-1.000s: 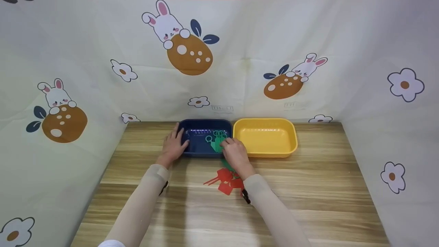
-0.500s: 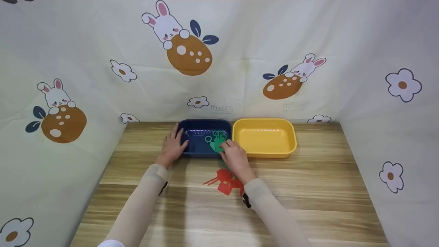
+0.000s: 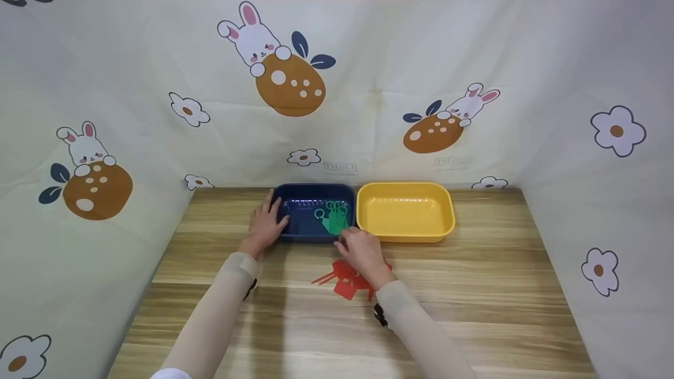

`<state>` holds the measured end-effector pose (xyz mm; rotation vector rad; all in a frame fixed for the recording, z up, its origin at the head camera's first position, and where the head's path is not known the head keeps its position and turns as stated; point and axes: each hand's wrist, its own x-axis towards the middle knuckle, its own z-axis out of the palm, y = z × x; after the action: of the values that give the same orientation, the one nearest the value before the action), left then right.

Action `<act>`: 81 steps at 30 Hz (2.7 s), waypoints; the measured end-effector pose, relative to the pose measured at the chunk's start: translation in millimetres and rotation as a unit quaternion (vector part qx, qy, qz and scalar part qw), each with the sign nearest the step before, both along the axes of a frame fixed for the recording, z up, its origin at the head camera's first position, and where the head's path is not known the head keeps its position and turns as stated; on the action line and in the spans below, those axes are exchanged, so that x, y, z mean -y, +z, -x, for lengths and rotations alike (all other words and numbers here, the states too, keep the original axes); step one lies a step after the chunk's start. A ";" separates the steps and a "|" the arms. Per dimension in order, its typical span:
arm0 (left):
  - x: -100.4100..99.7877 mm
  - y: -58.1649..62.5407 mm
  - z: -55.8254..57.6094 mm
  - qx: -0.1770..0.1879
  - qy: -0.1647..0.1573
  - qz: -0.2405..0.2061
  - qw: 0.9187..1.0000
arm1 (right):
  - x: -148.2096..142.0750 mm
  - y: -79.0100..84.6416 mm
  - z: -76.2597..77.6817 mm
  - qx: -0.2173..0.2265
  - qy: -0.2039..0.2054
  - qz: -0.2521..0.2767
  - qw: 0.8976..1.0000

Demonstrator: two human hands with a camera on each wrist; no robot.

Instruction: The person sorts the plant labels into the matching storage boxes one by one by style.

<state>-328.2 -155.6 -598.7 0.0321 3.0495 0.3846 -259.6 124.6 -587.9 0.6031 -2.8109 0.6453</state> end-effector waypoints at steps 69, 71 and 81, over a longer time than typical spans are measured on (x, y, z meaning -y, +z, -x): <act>1.4 -6.9 2.2 -0.002 0.004 -0.021 1.000 | 4.7 19.9 -2.9 0.253 -0.044 -0.045 0.965; 1.9 -8.2 2.9 0.003 0.003 -0.017 1.000 | 4.0 22.1 -2.9 0.252 -0.045 -0.048 0.965; 1.9 -6.8 3.3 0.008 0.003 -0.015 1.000 | 1.2 32.4 -4.6 0.226 -0.024 -0.010 0.974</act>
<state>-331.5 -157.5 -605.5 0.0218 3.0281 0.4292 -255.0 123.4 -555.5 0.4321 -3.2399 0.8378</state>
